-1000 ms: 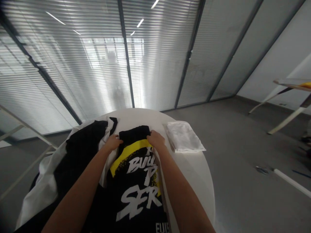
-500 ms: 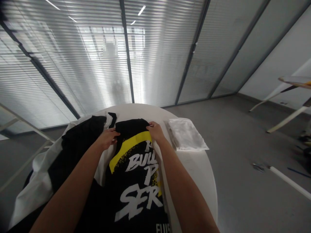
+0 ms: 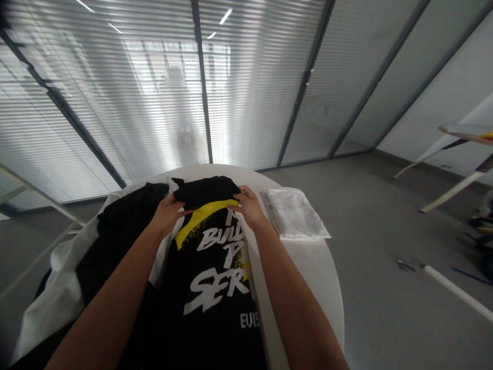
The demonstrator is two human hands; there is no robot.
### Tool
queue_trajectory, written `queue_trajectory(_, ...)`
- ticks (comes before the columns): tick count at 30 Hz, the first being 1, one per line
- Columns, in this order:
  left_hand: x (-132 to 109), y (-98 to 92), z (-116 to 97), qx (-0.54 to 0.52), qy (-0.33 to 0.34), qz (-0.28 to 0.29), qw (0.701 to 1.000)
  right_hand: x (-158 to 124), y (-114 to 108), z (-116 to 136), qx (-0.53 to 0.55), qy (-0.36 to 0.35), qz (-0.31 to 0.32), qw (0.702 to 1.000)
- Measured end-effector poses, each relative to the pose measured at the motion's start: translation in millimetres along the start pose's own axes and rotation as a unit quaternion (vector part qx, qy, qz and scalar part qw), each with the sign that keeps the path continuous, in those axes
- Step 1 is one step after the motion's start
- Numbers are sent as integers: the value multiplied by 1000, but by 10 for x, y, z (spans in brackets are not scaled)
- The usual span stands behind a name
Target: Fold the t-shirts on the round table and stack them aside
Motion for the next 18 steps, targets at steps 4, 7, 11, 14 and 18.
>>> queue_trajectory(4, 9, 3, 18, 12, 11, 22, 1000, -15, 5, -44, 19, 3, 26, 999)
queue_trajectory(7, 24, -7, 28, 17, 22, 33, 999, -3, 4, -62, 33, -7, 38, 999)
queue_trajectory(11, 44, -34, -38, 15, 121, 50, 991, 30, -26, -43, 52, -45, 24, 997)
queue_trajectory(14, 32, -30, -48, 0, 162, 86, 983, 31, -37, -49, 15, -58, 13, 998)
queue_trajectory(18, 23, -34, -1, 18, 147, 94, 985, 18, -30, -109, -39, -61, 26, 997)
Point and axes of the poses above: each hand's wrist, its own x-axis towards the middle knuckle, its own y-axis out of the palm, z = x × y, the point moved 6 cm from there along x, towards the middle knuckle, and after that the axes turned 5 degrees about -z, right-handed, at the moved point
